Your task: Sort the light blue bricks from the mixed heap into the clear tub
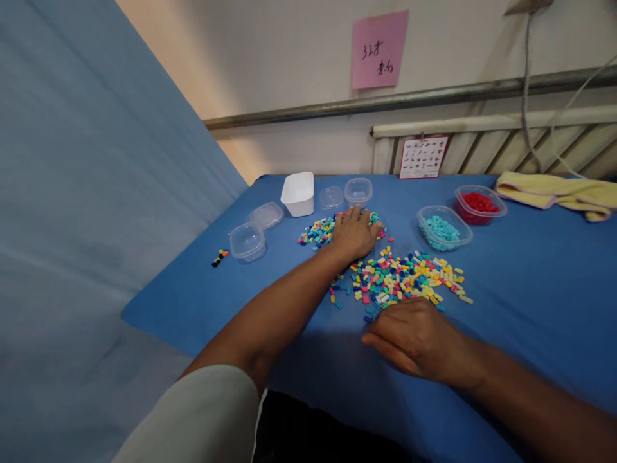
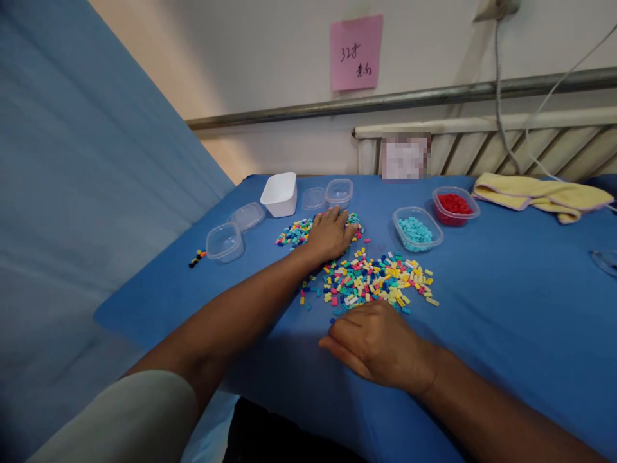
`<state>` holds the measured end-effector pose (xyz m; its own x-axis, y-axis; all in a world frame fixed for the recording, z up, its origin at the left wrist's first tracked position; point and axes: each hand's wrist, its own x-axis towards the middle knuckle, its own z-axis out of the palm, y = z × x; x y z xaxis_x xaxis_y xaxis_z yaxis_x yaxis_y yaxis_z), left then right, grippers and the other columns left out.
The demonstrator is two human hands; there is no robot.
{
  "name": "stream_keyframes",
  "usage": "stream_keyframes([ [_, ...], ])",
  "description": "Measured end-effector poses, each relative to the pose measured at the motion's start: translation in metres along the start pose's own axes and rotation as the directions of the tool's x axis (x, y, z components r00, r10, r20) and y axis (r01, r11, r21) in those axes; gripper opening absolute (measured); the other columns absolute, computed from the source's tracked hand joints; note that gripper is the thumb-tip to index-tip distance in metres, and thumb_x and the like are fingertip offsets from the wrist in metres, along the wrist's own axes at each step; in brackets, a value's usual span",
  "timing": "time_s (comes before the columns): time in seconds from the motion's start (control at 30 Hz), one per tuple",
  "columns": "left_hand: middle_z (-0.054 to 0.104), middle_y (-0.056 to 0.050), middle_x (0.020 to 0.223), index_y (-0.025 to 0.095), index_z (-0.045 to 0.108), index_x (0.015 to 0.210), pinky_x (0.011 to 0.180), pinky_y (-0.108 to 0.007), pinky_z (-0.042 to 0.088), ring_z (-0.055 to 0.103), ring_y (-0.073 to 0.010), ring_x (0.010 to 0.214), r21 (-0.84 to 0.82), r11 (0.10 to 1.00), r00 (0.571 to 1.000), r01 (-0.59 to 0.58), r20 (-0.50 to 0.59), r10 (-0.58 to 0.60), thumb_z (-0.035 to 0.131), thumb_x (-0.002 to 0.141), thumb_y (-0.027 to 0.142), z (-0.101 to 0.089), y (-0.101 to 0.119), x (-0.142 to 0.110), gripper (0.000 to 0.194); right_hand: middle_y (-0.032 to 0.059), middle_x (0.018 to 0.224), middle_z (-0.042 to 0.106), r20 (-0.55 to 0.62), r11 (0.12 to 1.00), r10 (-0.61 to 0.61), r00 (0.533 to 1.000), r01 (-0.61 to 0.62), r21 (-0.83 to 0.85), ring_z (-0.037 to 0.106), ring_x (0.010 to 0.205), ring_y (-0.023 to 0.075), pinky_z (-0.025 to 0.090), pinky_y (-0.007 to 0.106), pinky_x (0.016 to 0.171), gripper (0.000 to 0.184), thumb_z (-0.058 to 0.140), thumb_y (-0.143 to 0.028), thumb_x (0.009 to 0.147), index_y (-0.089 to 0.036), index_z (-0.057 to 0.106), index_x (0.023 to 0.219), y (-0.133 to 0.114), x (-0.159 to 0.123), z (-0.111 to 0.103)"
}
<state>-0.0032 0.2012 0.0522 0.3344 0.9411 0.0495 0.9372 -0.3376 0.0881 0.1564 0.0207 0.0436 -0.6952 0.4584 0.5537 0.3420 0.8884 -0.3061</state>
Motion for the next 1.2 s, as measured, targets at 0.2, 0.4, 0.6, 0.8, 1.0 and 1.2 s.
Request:
stream_keyframes([
  [0.2,0.015,-0.016,0.184,0.010,0.027,0.176,0.140,-0.055,0.010,0.011,-0.0338,0.172,-0.062,0.979,0.962,-0.192,0.185,0.200,0.023,0.113,0.070,-0.008,0.004,-0.027,0.087,0.0035,0.082,0.072,-0.082,0.996,0.087,0.993,-0.088,-0.018,0.066,0.076,0.0187,0.048,0.035,0.073,0.023,0.060,-0.030,0.113,-0.020,0.072,0.096,0.005,0.002,-0.007],
  [0.4,0.016,-0.006,0.184,0.019,0.024,0.178,0.141,-0.054,0.005,0.009,-0.0236,0.173,-0.283,0.945,0.969,-0.166,0.132,0.210,0.011,0.114,0.064,-0.040,-0.035,-0.037,0.079,0.0154,0.146,0.072,-0.043,0.985,0.141,0.989,-0.145,-0.096,0.066,0.136,0.0326,0.055,0.054,0.115,0.035,0.062,-0.041,0.112,-0.020,0.071,0.139,0.022,-0.001,0.002],
  [0.6,0.022,-0.013,0.183,0.011,0.033,0.174,0.140,-0.053,0.016,0.018,-0.0260,0.171,-0.201,0.960,0.974,-0.195,0.072,0.213,0.021,0.115,0.054,-0.037,-0.054,-0.046,0.074,0.0164,0.172,0.050,0.145,0.936,0.238,0.960,-0.187,-0.298,0.044,0.162,0.0368,0.039,0.062,0.131,0.069,0.055,-0.060,0.112,-0.018,0.052,0.166,0.024,-0.002,0.013],
  [0.8,0.026,-0.009,0.182,0.016,0.036,0.173,0.140,-0.058,0.012,0.020,-0.0265,0.171,-0.045,0.974,0.969,-0.224,0.092,0.227,0.024,0.117,0.049,-0.016,-0.048,-0.062,0.066,0.0165,0.165,0.060,0.124,0.921,0.272,0.954,-0.221,-0.320,0.057,0.152,0.0353,0.046,0.058,0.125,0.064,0.052,-0.060,0.113,-0.017,0.060,0.160,0.019,-0.006,0.002],
  [1.0,0.025,-0.010,0.182,0.016,0.038,0.172,0.140,-0.056,0.014,0.020,-0.0260,0.171,-0.074,0.985,0.987,-0.158,-0.017,0.157,0.023,0.117,0.046,-0.023,-0.055,-0.060,0.065,0.0165,0.140,0.077,0.030,0.928,0.237,0.971,-0.218,-0.301,0.070,0.132,0.0348,0.053,0.057,0.117,0.048,0.056,-0.051,0.113,-0.014,0.076,0.137,0.025,0.004,-0.005],
  [1.2,0.022,-0.010,0.183,0.015,0.030,0.176,0.141,-0.052,0.008,0.015,-0.0241,0.172,-0.050,0.895,0.876,-0.443,0.187,0.444,0.024,0.117,0.050,-0.019,-0.043,-0.060,0.069,0.0194,0.172,0.049,0.101,0.874,0.371,0.923,-0.310,-0.373,0.047,0.160,0.0376,0.040,0.062,0.131,0.073,0.049,-0.063,0.113,-0.010,0.055,0.164,0.039,0.009,0.006],
])
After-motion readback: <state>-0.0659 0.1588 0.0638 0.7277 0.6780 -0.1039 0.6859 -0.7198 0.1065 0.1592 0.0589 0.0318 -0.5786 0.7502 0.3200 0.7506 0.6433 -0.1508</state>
